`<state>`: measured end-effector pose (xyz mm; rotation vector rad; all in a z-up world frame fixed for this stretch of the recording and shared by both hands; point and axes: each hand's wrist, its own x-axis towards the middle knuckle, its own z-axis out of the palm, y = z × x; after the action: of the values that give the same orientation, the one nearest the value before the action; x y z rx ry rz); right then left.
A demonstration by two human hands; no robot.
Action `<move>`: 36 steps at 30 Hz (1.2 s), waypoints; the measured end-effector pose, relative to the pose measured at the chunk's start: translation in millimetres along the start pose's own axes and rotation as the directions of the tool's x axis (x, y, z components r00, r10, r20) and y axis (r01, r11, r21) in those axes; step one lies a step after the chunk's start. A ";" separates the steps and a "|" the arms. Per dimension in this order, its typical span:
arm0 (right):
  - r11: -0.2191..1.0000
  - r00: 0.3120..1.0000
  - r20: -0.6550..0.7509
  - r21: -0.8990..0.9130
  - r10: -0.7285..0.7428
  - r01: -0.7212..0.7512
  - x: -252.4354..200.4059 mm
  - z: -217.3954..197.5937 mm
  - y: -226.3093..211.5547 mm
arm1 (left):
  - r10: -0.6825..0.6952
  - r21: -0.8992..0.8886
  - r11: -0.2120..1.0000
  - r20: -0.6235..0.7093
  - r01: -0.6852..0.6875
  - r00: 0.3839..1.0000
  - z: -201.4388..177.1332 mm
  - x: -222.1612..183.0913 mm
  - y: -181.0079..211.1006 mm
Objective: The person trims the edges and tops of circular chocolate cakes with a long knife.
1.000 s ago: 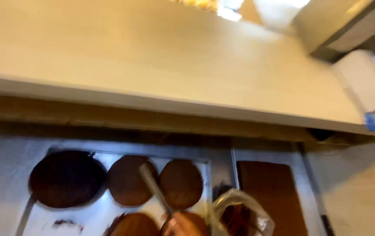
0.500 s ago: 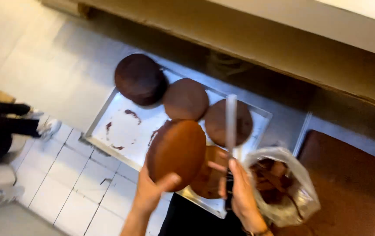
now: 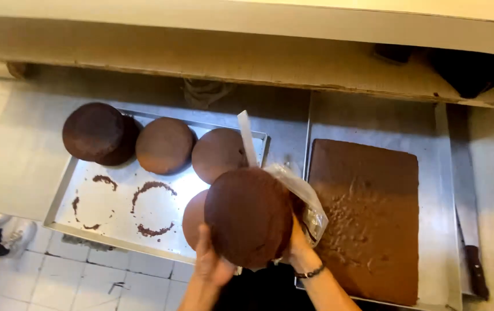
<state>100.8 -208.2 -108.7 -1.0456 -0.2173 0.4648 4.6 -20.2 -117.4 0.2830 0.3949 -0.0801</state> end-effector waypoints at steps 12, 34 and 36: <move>0.901 0.978 -0.201 -0.409 0.064 -0.143 -28.9 -27.4 -61.4 | -0.091 0.022 0.995 -0.269 0.101 0.959 15.6 4.9 -1.7; 0.194 0.873 -0.180 -0.976 -0.453 -0.101 -76.6 -6.9 -57.0 | -0.086 -0.039 0.996 -0.066 0.083 0.994 -11.8 -3.9 4.8; 0.168 0.884 -0.122 -0.985 -0.451 -0.050 -82.6 -15.3 -55.2 | -0.098 -0.043 0.994 -0.040 0.096 0.994 -7.7 -6.6 7.6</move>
<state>48.5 -281.8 -64.5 -2.3789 -0.2974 -0.2956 -3.3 -10.6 -119.7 0.2247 0.4516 -0.1616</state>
